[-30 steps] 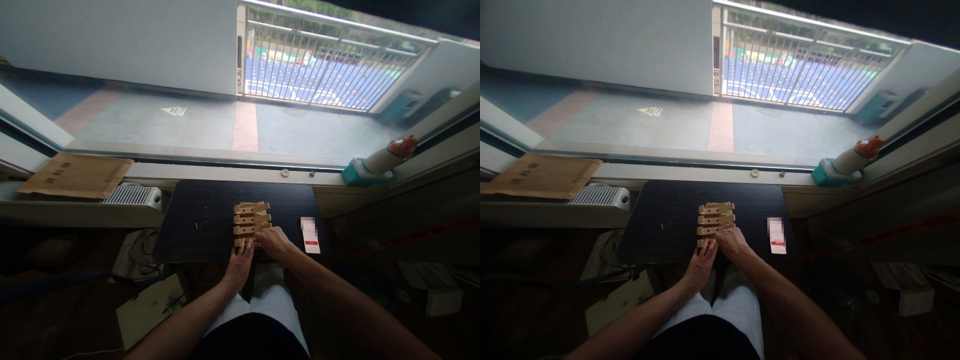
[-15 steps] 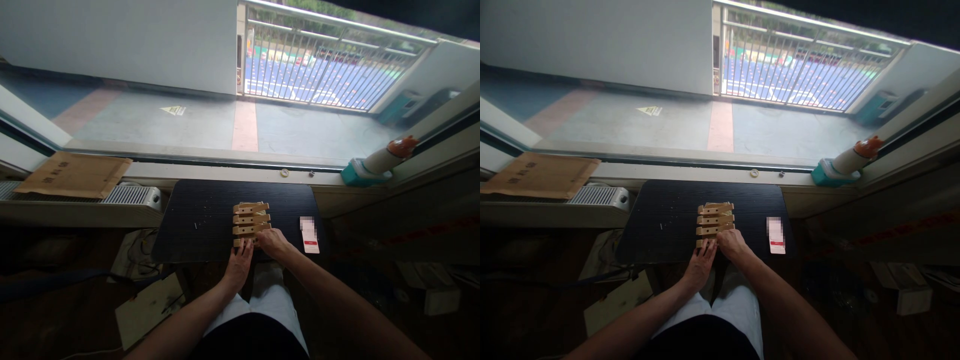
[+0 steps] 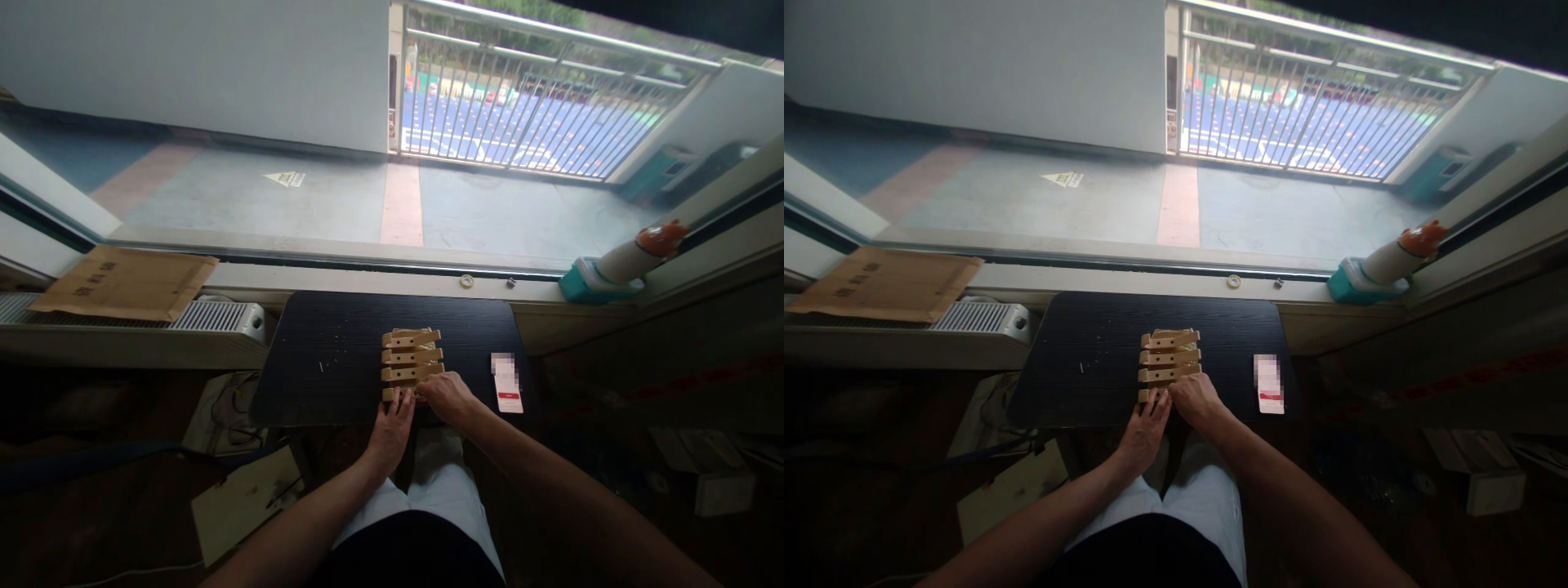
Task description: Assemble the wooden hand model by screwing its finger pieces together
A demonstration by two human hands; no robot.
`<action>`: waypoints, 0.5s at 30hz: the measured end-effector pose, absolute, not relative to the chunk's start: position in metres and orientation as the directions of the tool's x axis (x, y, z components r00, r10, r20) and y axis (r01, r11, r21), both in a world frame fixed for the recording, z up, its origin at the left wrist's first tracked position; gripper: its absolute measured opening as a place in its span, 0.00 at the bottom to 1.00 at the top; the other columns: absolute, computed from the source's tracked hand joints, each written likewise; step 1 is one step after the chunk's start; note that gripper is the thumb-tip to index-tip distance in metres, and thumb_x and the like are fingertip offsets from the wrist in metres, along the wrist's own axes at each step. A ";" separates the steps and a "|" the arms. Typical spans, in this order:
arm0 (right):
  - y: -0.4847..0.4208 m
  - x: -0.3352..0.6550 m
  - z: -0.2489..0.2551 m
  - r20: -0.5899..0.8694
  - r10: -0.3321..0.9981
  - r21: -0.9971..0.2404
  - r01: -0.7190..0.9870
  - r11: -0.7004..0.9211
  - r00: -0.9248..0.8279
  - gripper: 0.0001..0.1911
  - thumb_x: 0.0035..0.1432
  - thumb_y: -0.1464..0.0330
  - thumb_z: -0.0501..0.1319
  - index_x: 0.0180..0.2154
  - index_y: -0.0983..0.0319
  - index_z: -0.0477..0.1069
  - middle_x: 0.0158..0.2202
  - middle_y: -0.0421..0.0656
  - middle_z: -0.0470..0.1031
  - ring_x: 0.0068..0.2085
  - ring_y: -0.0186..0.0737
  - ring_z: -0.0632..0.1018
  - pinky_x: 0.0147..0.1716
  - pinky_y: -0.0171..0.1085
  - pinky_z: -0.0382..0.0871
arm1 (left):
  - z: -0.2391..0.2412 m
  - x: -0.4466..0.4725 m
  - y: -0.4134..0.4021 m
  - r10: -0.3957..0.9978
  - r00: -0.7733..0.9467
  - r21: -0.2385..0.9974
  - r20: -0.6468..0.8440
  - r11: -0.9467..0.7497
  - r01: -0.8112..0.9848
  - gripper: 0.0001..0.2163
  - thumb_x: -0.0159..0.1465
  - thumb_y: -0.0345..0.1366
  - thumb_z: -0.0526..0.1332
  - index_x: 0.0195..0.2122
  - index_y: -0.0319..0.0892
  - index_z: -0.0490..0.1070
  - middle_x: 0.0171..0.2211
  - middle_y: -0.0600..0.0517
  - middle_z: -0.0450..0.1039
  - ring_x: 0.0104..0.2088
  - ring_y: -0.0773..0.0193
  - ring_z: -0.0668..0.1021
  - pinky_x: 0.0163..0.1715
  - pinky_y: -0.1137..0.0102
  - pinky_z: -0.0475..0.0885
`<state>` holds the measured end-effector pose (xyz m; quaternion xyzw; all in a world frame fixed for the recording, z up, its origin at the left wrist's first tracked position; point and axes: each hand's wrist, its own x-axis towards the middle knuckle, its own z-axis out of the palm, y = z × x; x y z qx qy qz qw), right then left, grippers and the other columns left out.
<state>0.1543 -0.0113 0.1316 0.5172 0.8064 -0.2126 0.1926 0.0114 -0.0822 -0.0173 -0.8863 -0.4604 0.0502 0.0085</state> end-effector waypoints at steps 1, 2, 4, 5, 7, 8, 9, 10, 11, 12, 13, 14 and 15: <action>-0.011 0.155 0.131 -0.533 0.745 -0.149 0.911 0.384 -0.401 0.16 0.62 0.73 0.51 0.40 0.63 0.77 0.39 0.51 0.80 0.43 0.45 0.79 0.40 0.36 0.70 | -0.018 0.011 -0.082 0.817 0.571 -0.060 -0.080 -0.576 0.815 0.28 0.61 0.23 0.47 0.63 0.42 0.57 0.65 0.45 0.54 0.63 0.47 0.57 0.50 0.51 0.68; -0.011 0.155 0.131 -0.535 0.742 -0.154 0.910 0.384 -0.404 0.16 0.62 0.73 0.51 0.40 0.63 0.77 0.39 0.51 0.80 0.43 0.45 0.79 0.40 0.36 0.70 | -0.018 0.011 -0.082 0.817 0.572 -0.061 -0.078 -0.576 0.815 0.27 0.61 0.23 0.47 0.63 0.42 0.57 0.65 0.45 0.54 0.63 0.47 0.57 0.50 0.51 0.68; -0.011 0.154 0.129 -0.540 0.743 -0.161 0.915 0.370 -0.395 0.16 0.62 0.72 0.51 0.40 0.63 0.78 0.40 0.51 0.80 0.43 0.45 0.79 0.41 0.36 0.70 | -0.020 0.012 -0.082 0.816 0.573 -0.066 -0.075 -0.578 0.814 0.27 0.62 0.24 0.47 0.63 0.42 0.57 0.65 0.45 0.54 0.63 0.47 0.57 0.50 0.51 0.68; -0.010 0.154 0.129 -0.543 0.745 -0.161 0.919 0.359 -0.386 0.15 0.62 0.72 0.51 0.40 0.64 0.78 0.40 0.51 0.80 0.43 0.45 0.79 0.41 0.36 0.70 | -0.020 0.012 -0.082 0.816 0.574 -0.066 -0.073 -0.578 0.813 0.27 0.62 0.23 0.47 0.63 0.42 0.57 0.65 0.45 0.54 0.63 0.47 0.57 0.50 0.51 0.68; -0.009 0.153 0.127 -0.549 0.750 -0.155 0.927 0.342 -0.369 0.15 0.62 0.72 0.52 0.40 0.64 0.77 0.40 0.52 0.80 0.44 0.45 0.79 0.41 0.35 0.70 | -0.021 0.012 -0.083 0.819 0.569 -0.064 -0.070 -0.573 0.817 0.27 0.61 0.23 0.47 0.63 0.43 0.57 0.65 0.45 0.54 0.63 0.47 0.57 0.51 0.51 0.68; -0.009 0.153 0.127 -0.550 0.752 -0.153 0.929 0.336 -0.363 0.15 0.62 0.72 0.52 0.40 0.65 0.77 0.40 0.52 0.80 0.44 0.45 0.79 0.41 0.35 0.70 | -0.022 0.012 -0.083 0.821 0.567 -0.061 -0.069 -0.570 0.819 0.28 0.61 0.23 0.47 0.63 0.43 0.57 0.65 0.45 0.54 0.64 0.48 0.57 0.51 0.51 0.68; -0.008 0.152 0.127 -0.553 0.754 -0.150 0.933 0.329 -0.354 0.14 0.62 0.72 0.53 0.40 0.65 0.77 0.40 0.52 0.80 0.44 0.45 0.79 0.40 0.35 0.70 | -0.022 0.012 -0.083 0.823 0.564 -0.059 -0.069 -0.568 0.821 0.28 0.61 0.22 0.47 0.63 0.43 0.56 0.65 0.45 0.54 0.64 0.48 0.56 0.51 0.51 0.67; -0.007 0.152 0.127 -0.555 0.756 -0.147 0.936 0.321 -0.346 0.14 0.62 0.71 0.53 0.40 0.65 0.77 0.39 0.52 0.80 0.44 0.45 0.79 0.40 0.35 0.70 | -0.023 0.012 -0.083 0.823 0.563 -0.058 -0.069 -0.567 0.822 0.28 0.61 0.22 0.47 0.63 0.43 0.56 0.65 0.45 0.55 0.64 0.48 0.56 0.52 0.51 0.67; -0.006 0.152 0.127 -0.557 0.759 -0.145 0.939 0.312 -0.338 0.14 0.62 0.70 0.53 0.40 0.64 0.77 0.40 0.52 0.80 0.44 0.45 0.79 0.40 0.34 0.70 | -0.024 0.012 -0.084 0.823 0.564 -0.058 -0.070 -0.568 0.821 0.28 0.61 0.22 0.47 0.63 0.43 0.56 0.65 0.45 0.55 0.64 0.47 0.56 0.52 0.51 0.67; -0.006 0.152 0.127 -0.558 0.762 -0.141 0.942 0.304 -0.329 0.14 0.62 0.70 0.53 0.40 0.64 0.77 0.40 0.52 0.80 0.44 0.44 0.79 0.41 0.34 0.70 | -0.025 0.012 -0.084 0.822 0.565 -0.055 -0.070 -0.568 0.821 0.28 0.61 0.22 0.47 0.63 0.43 0.56 0.65 0.45 0.55 0.64 0.47 0.56 0.51 0.51 0.67; -0.005 0.152 0.127 -0.559 0.765 -0.137 0.945 0.295 -0.320 0.14 0.61 0.69 0.53 0.40 0.64 0.77 0.40 0.52 0.80 0.44 0.44 0.79 0.41 0.34 0.70 | -0.026 0.012 -0.084 0.822 0.565 -0.050 -0.067 -0.569 0.821 0.28 0.61 0.23 0.47 0.64 0.43 0.55 0.65 0.45 0.55 0.64 0.47 0.56 0.51 0.51 0.67; -0.005 0.152 0.127 -0.559 0.769 -0.132 0.949 0.287 -0.310 0.14 0.61 0.69 0.53 0.40 0.64 0.77 0.40 0.52 0.80 0.44 0.44 0.79 0.41 0.34 0.70 | -0.027 0.012 -0.084 0.824 0.564 -0.042 -0.063 -0.566 0.823 0.29 0.61 0.23 0.48 0.64 0.44 0.54 0.65 0.45 0.54 0.64 0.47 0.55 0.51 0.50 0.67; -0.005 0.152 0.127 -0.558 0.773 -0.126 0.952 0.279 -0.300 0.14 0.61 0.69 0.53 0.40 0.64 0.77 0.40 0.52 0.80 0.44 0.44 0.79 0.41 0.34 0.70 | -0.028 0.012 -0.084 0.826 0.560 -0.033 -0.057 -0.562 0.826 0.29 0.61 0.23 0.48 0.64 0.44 0.53 0.65 0.45 0.54 0.64 0.47 0.55 0.51 0.50 0.67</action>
